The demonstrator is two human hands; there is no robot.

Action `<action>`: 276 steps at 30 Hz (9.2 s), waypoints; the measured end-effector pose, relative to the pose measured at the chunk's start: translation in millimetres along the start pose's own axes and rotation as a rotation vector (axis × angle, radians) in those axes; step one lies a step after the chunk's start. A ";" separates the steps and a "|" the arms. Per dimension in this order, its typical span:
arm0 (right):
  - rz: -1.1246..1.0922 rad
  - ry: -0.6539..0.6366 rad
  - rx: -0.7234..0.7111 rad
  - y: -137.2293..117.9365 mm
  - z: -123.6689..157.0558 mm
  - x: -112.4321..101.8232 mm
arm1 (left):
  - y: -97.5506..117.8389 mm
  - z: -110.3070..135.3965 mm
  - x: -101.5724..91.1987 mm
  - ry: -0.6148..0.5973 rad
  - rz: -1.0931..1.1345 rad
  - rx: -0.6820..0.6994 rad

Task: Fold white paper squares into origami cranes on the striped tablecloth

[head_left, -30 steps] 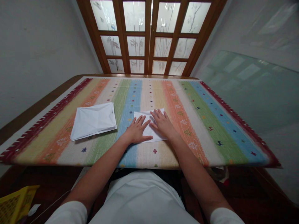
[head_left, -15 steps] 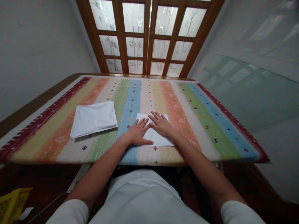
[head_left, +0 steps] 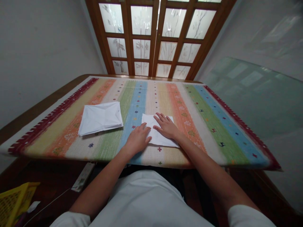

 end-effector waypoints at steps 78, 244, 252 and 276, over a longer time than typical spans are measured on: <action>-1.210 0.508 0.344 46.4 4.6 -63.4 | -62.4 -14.1 -89.7 0.678 0.472 0.084; -1.291 0.737 0.222 70.2 -39.5 -71.9 | -64.2 -69.8 -104.8 0.788 0.778 0.243; -1.173 0.879 0.271 74.7 -21.4 -64.5 | -83.2 -78.3 -64.2 0.725 0.757 0.202; -1.132 0.801 0.283 53.6 -6.0 -50.2 | -78.6 -62.3 -81.7 0.855 0.770 0.356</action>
Point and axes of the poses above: each hand's wrist, its own z-axis away from the middle knuckle, its own x-axis out of the palm, y = z × x, the point moved 8 cm from there along -z, towards the middle knuckle, and after that the axes turned 11 degrees about z, right-handed, at the moved point
